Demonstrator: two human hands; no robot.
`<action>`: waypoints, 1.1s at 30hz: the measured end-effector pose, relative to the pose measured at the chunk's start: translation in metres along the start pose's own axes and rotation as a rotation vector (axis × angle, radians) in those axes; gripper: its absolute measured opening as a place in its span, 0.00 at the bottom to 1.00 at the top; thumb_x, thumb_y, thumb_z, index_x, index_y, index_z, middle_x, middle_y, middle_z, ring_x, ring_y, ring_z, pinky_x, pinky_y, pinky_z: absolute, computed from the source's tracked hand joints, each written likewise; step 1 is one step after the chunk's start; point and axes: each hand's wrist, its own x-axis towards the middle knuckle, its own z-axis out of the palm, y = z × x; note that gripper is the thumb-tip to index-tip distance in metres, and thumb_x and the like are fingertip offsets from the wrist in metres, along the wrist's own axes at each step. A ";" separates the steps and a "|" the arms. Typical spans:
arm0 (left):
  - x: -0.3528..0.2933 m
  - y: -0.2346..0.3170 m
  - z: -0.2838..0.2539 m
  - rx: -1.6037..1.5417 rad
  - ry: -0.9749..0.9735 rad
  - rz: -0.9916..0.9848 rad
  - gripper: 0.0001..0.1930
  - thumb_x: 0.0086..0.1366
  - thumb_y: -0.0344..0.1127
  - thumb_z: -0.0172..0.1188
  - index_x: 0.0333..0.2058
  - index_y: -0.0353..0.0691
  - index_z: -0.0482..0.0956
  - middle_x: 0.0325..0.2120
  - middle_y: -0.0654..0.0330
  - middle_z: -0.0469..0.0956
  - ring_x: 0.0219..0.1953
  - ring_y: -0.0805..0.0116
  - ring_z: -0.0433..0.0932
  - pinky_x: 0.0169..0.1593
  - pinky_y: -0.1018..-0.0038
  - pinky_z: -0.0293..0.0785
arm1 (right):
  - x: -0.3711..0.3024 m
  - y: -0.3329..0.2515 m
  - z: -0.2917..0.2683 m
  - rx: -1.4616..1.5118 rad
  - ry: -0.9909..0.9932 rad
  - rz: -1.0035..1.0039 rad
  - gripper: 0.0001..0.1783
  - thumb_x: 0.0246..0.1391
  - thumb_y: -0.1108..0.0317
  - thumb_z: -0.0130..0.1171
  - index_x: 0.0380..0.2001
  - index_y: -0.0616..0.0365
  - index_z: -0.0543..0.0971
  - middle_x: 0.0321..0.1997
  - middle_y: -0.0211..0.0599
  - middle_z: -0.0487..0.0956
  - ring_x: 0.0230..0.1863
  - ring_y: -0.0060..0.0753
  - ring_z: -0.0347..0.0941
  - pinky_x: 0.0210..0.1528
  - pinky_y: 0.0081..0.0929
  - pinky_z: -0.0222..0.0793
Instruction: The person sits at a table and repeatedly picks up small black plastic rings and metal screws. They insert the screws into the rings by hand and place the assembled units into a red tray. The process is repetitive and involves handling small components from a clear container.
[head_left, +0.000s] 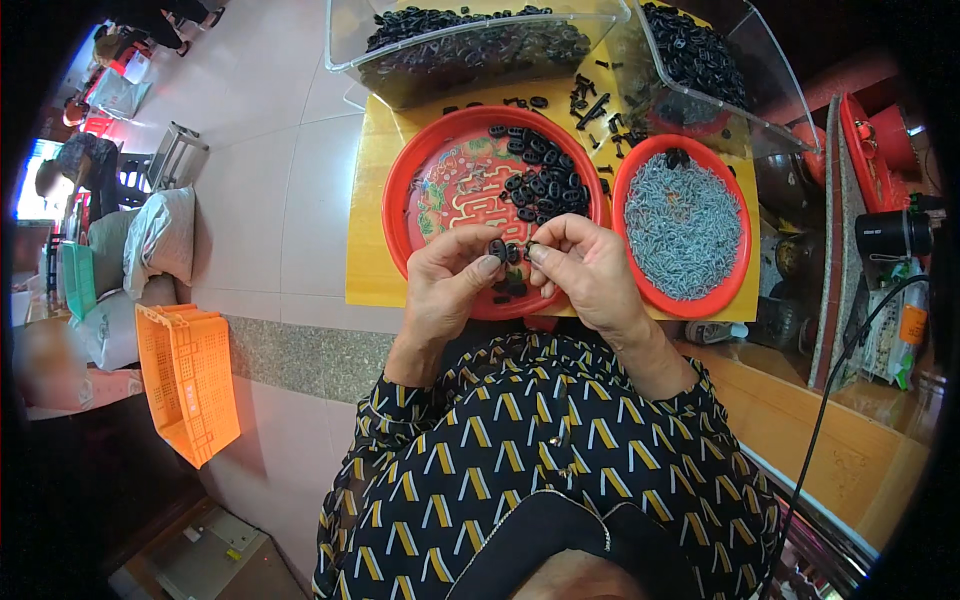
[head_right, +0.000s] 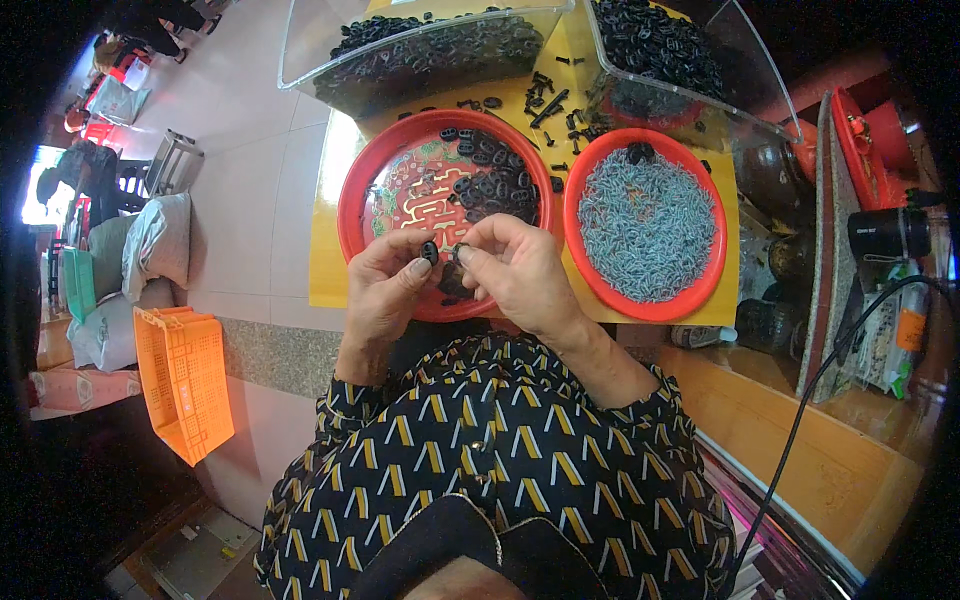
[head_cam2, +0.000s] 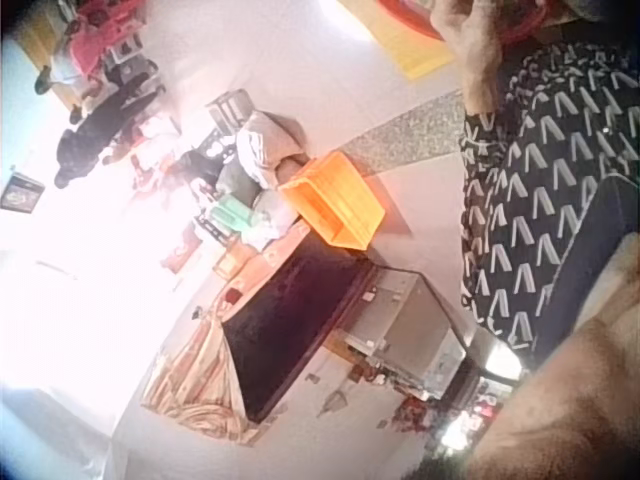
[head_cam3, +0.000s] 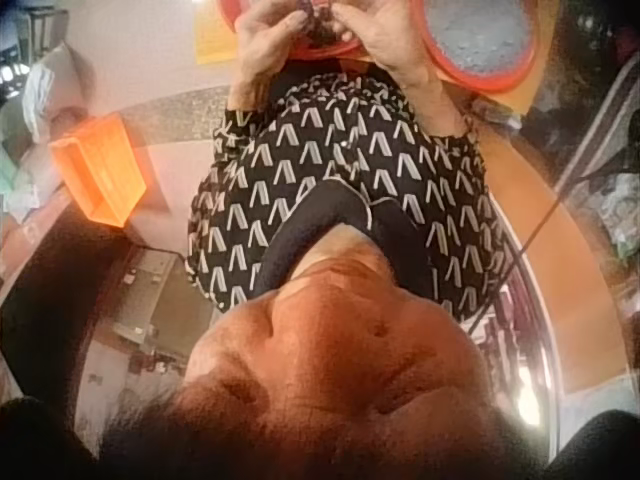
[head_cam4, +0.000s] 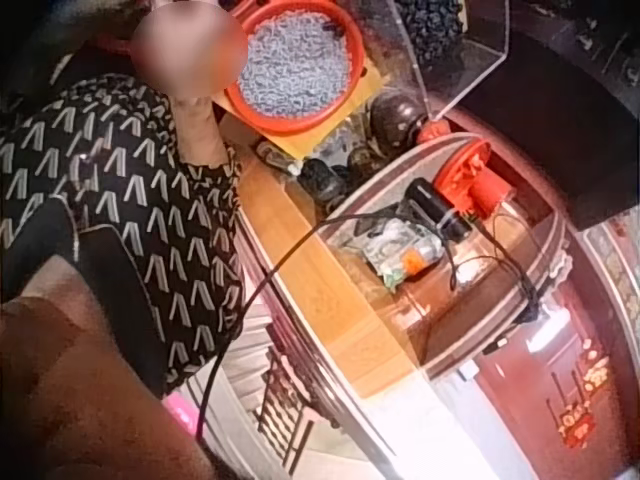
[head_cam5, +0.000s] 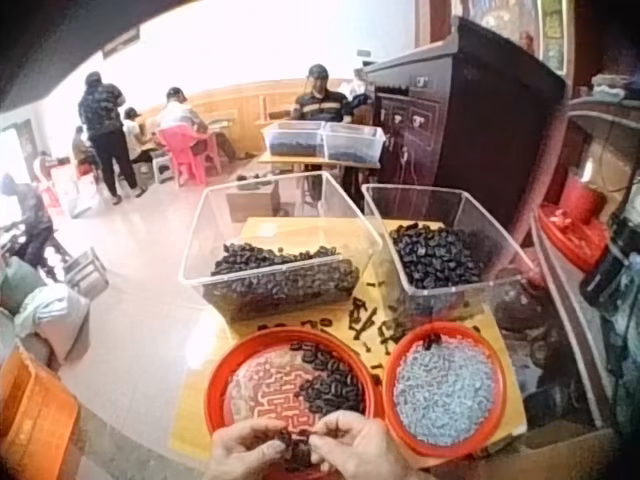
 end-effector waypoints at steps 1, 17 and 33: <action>0.000 0.000 0.000 -0.002 0.004 -0.003 0.14 0.53 0.24 0.57 0.40 0.32 0.71 0.30 0.61 0.75 0.31 0.76 0.73 0.35 0.82 0.71 | 0.000 -0.001 0.001 -0.008 0.008 0.003 0.05 0.47 0.75 0.53 0.29 0.64 0.72 0.24 0.29 0.73 0.22 0.14 0.68 0.20 0.11 0.65; -0.003 0.005 0.002 0.119 -0.039 0.026 0.13 0.53 0.23 0.56 0.40 0.32 0.72 0.29 0.63 0.73 0.30 0.78 0.71 0.34 0.83 0.69 | 0.000 -0.002 0.006 -0.166 0.028 0.011 0.04 0.47 0.75 0.53 0.28 0.64 0.71 0.19 0.27 0.71 0.17 0.11 0.65 0.17 0.09 0.62; -0.004 0.006 0.007 0.212 -0.068 0.040 0.12 0.54 0.23 0.54 0.39 0.31 0.71 0.26 0.66 0.71 0.29 0.80 0.69 0.32 0.84 0.67 | -0.001 -0.007 0.011 -0.169 0.003 0.075 0.04 0.47 0.74 0.53 0.28 0.61 0.71 0.17 0.26 0.71 0.15 0.10 0.65 0.15 0.08 0.60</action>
